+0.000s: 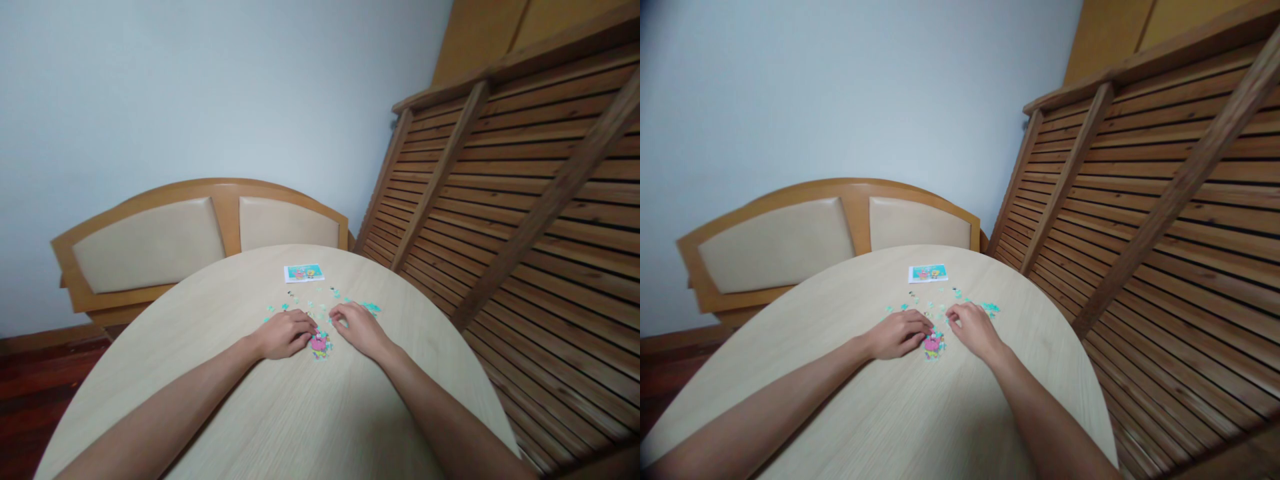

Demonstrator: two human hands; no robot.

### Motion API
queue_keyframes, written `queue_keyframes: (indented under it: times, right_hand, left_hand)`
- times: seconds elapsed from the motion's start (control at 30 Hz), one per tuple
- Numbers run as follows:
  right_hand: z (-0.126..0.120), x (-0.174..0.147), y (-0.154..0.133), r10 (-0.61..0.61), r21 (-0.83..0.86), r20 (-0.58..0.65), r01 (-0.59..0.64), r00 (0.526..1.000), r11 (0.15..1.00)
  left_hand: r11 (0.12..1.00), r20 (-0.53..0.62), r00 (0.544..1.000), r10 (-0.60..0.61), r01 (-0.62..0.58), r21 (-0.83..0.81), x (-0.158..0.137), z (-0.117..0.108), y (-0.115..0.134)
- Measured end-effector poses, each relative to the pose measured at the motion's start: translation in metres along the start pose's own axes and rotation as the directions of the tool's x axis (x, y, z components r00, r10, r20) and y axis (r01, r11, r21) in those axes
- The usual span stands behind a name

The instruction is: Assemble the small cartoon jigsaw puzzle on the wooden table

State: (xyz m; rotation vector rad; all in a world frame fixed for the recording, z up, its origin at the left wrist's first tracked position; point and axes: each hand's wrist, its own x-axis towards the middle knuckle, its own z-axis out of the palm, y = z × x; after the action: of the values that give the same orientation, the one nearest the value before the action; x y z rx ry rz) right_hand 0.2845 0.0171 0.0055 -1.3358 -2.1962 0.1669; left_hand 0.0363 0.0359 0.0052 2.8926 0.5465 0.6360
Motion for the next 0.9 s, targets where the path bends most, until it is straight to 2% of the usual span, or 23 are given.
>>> queue_keyframes:
  times: [0.23, 0.37, 0.6, 0.7, 0.8, 0.9]
  right_hand:
    - [0.002, 0.002, -0.011, 0.038, 0.170, 0.013, -0.040, 0.999, 0.985]
    - [0.003, 0.001, -0.007, 0.031, 0.300, 0.055, -0.046, 0.998, 0.953]
    - [0.006, -0.001, 0.000, 0.002, 0.428, 0.141, -0.063, 0.990, 0.902]
    - [0.007, 0.000, 0.003, -0.017, 0.411, 0.135, -0.040, 0.991, 0.911]
    - [0.008, 0.000, 0.004, -0.033, 0.318, 0.075, 0.007, 0.997, 0.948]
    - [0.008, 0.000, 0.003, -0.079, 0.212, 0.066, 0.064, 0.995, 0.975]
  left_hand:
    - [1.000, 0.001, 1.000, -0.003, 0.003, 0.000, 0.000, -0.001, 0.002]
    - [1.000, -0.003, 1.000, 0.000, 0.000, -0.007, 0.000, -0.001, 0.001]
    - [1.000, 0.013, 1.000, -0.002, 0.002, -0.002, 0.001, -0.002, 0.001]
    - [1.000, 0.011, 1.000, -0.002, 0.002, 0.000, 0.001, -0.002, 0.001]
    - [1.000, 0.006, 1.000, 0.001, -0.001, 0.003, 0.000, -0.001, 0.000]
    - [1.000, 0.003, 1.000, 0.005, -0.005, 0.005, 0.000, -0.001, 0.000]
